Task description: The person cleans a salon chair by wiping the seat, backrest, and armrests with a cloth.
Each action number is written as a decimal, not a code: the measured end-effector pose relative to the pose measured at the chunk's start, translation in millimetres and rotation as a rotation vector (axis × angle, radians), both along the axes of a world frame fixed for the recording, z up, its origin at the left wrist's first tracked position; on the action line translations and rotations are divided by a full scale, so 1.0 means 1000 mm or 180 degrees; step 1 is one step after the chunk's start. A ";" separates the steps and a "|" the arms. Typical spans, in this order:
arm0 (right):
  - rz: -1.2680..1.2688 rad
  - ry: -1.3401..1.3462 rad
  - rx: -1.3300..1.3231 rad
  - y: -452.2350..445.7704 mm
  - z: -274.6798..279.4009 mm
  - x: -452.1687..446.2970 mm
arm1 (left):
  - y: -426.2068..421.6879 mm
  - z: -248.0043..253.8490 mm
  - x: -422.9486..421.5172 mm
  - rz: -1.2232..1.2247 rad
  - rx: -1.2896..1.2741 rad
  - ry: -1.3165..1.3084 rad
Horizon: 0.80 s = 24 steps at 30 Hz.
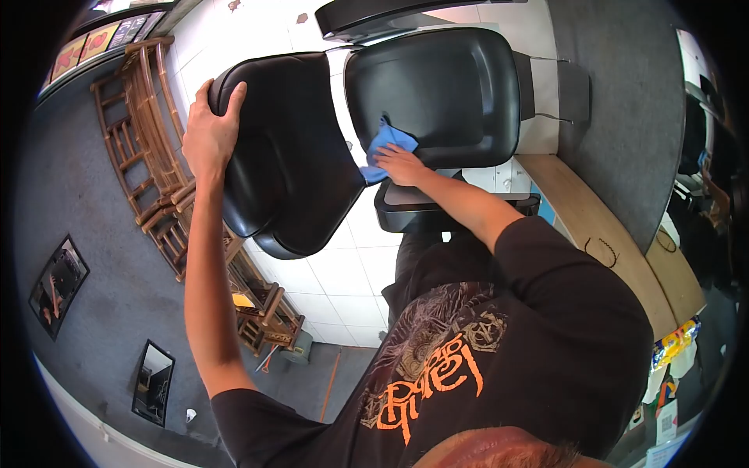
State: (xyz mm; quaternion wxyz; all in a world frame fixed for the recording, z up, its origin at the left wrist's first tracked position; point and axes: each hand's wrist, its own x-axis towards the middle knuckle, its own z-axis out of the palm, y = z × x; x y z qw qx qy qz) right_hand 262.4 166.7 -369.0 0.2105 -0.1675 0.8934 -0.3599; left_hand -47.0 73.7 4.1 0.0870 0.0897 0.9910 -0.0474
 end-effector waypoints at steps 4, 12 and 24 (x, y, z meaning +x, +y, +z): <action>0.0201 0.0284 -0.0008 0.097 -0.009 0.064 | -0.004 -0.002 -0.001 0.0019 0.0088 0.0034; -0.1431 0.0349 0.1277 0.329 0.022 0.147 | -0.003 -0.003 -0.001 -0.0008 0.0022 0.0002; -0.4760 0.0379 0.0934 0.152 -0.052 -0.049 | -0.003 -0.004 -0.003 0.0065 0.0024 0.0021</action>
